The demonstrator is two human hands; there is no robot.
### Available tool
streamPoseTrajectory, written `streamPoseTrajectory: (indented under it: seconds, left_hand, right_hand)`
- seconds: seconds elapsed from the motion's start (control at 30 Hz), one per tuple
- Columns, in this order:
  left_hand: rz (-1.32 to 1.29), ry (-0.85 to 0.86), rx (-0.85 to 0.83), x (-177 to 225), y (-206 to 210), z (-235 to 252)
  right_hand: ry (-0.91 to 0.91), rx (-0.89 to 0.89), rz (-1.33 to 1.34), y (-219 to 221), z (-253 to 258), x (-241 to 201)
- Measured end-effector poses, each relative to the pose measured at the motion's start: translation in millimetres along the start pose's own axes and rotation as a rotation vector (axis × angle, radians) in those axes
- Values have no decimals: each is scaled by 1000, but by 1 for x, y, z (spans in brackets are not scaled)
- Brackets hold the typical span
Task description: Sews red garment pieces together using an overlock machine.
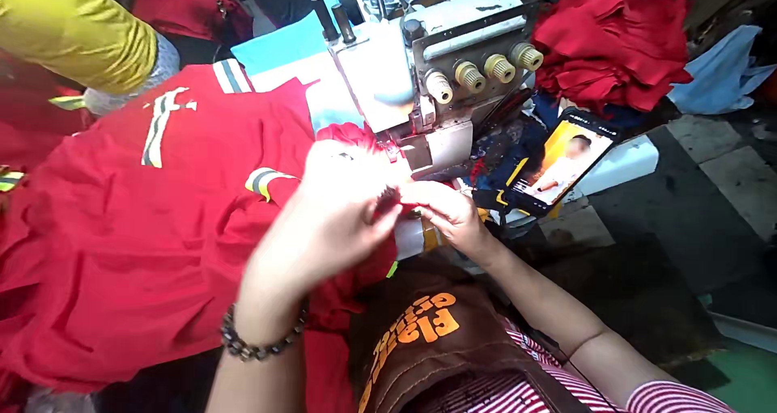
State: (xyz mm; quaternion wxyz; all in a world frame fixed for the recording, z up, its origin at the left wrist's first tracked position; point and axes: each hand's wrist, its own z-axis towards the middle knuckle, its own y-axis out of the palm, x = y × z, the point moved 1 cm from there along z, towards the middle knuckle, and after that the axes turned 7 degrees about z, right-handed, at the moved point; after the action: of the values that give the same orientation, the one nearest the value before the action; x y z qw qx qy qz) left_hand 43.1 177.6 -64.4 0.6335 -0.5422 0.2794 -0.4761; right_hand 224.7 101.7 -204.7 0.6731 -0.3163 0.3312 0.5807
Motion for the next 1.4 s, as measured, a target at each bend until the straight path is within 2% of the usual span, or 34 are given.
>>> streamPoseTrajectory:
  seconds: [0.1,0.2,0.33,0.6,0.7,0.83,1.03,1.17,1.23,1.33,1.4]
  left_hand:
    - [57,-95,122,33,23,-15]
    - [90,-212,186,47,39,-29]
    - [129,-301,238,49,48,-35]
    - [192,-317,310,36,70,-32]
    - [172,-324,319,33,81,-36]
    - [141,-333,429,17,91,-24]
    - [57,-476,377,-23,82,11]
    - [111,-531,479,-40,75,-2]
    - [163,-542,582,-36,69,-23]
    - [175,-524,708,-9,67,-55]
    - [177,-504,764,11,71,-70]
  right_hand:
    - [-128,36,-248,-1,-5,-7]
    - [-179,54,-355,2,-8,-10]
    - [-195,60,-395,7,-2,-10]
    - [-241,103,-467,10,10,-3]
    - [-228,114,-453,13,3,2]
    - [-154,135,-432,17,-1,8]
    - [-174,138,-439,18,-3,14]
    - [-103,84,-437,14,-1,7]
    - [-70,75,-423,14,5,1]
    - [-44,57,-333,23,15,-6]
    - [-20,-31,-276,34,22,-10]
